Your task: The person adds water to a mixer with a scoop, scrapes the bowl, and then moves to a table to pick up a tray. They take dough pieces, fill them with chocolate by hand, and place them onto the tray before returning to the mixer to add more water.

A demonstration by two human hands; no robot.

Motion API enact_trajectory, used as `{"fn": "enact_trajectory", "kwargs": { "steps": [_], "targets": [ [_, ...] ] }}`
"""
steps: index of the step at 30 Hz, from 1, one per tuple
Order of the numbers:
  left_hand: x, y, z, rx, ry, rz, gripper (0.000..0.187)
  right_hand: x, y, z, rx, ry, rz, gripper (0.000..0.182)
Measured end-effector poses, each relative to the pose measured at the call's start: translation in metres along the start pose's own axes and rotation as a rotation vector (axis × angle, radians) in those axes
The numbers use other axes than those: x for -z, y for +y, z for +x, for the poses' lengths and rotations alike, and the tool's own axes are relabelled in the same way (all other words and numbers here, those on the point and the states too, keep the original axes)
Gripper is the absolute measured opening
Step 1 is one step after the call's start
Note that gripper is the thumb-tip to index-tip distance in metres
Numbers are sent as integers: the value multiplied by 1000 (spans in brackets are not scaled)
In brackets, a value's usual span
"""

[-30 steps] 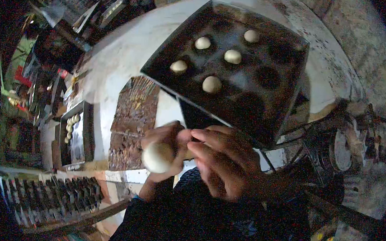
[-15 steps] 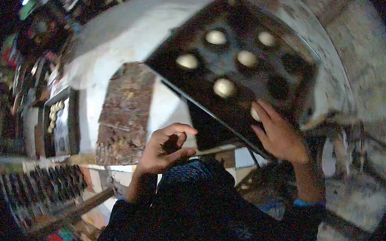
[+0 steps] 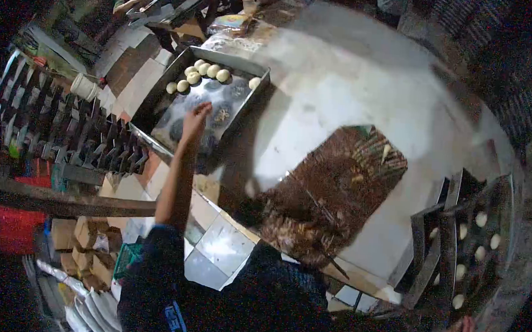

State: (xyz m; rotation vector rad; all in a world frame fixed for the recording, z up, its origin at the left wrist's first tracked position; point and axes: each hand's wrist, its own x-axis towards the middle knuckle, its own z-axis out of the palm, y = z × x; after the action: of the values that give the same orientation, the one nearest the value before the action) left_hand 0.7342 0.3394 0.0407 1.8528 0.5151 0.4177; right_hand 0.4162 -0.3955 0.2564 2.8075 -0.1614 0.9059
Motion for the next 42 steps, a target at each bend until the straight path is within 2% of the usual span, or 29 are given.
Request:
{"fn": "enact_trajectory", "kwargs": {
  "steps": [1, 3, 5, 7, 9, 11, 12, 13, 15, 16, 17, 18, 19, 20, 21, 23, 24, 26, 27, 29, 30, 31, 32, 33, 35, 37, 39, 41, 42],
  "targets": [
    [5, -15, 44, 224, -54, -120, 36, 0, -6, 0, 2, 16, -14, 31],
    [-8, -49, 124, 96, -70, 482, 48, 3, -13, -11, -142, -99, 68, 26],
    [-25, -91, 179, -115, -135, 585, 59, 19, -76, 12, -255, -37, 154, 18],
    [-56, -80, 194, -233, 43, 662, 65, 29, -109, 33, -157, -29, 208, 16],
    [-76, -65, 191, -44, 99, 763, 69, 34, -128, 42, -187, -54, 138, 16],
    [-75, -39, 172, 17, -83, 454, 69, 27, -145, 46, -173, -39, 203, 14],
    [-82, -65, 197, -34, -20, 495, 56, 13, -153, 45, -207, -26, 267, 12],
    [-87, -55, 182, -37, -29, 499, 56, -5, -164, 44, -242, -11, 334, 11],
    [-91, -26, 127, -99, 22, 59, 41, -54, -205, 57, -138, -8, 530, 10],
    [-87, 27, 74, -100, -95, -135, 28, -79, -229, 73, -88, -3, 627, 12],
    [-86, 30, 48, -162, -170, -324, 26, -121, -237, 81, -65, -95, 668, 11],
    [-84, 46, 12, -153, -189, -381, 25, -162, -252, 98, -45, -108, 844, 11],
    [-74, 66, -27, -109, -206, -362, 22, -218, -265, 110, -164, -79, 1051, 11],
    [-68, 68, -58, -76, -177, -410, 19, -260, -265, 123, -133, -206, 912, 17],
    [-56, 72, -93, -107, -174, -435, 19, -322, -262, 129, -67, -186, 870, 22],
    [-32, 69, -157, -85, -82, -414, 18, -379, -270, 141, -131, -151, 495, 22],
    [-11, 50, -182, -128, -93, -305, 21, -390, -273, 148, -125, -156, 527, 22],
    [17, 24, -245, -25, 68, -264, 19, -400, -281, 152, -304, -419, 511, 19],
    [40, 5, -272, 119, 78, -202, 19, -407, -280, 148, -291, -435, 542, 19],
    [58, -4, -331, 114, 186, -78, 20, -412, -276, 136, -162, -36, 577, 17],
    [67, -12, -359, 188, 293, -108, 20, -399, -284, 135, -139, -39, 605, 17],
    [70, -24, -382, 259, 404, -145, 21, -373, -295, 137, -249, -27, 832, 18],
    [70, -33, -398, 206, 453, -148, 22, -351, -310, 141, -360, -25, 1058, 18],
    [69, -38, -414, 156, 500, -146, 24, -331, -330, 144, -334, -38, 1087, 18],
    [44, -4, -424, 182, 528, -184, 33, -289, -376, 141, -113, 155, 1507, 18],
    [18, 22, -420, 165, 528, -247, 35, -256, -420, 134, 76, -62, 1679, 19],
    [7, 23, -421, 118, 422, -269, 33, -247, -456, 124, 486, -197, 1656, 20],
    [-15, 58, -416, -16, 421, -202, 28, -240, -471, 91, 745, -555, 1122, 24],
    [-19, 81, -418, -47, 408, -113, 25, -222, -464, 79, 795, -658, 1131, 26]
  ]
}}
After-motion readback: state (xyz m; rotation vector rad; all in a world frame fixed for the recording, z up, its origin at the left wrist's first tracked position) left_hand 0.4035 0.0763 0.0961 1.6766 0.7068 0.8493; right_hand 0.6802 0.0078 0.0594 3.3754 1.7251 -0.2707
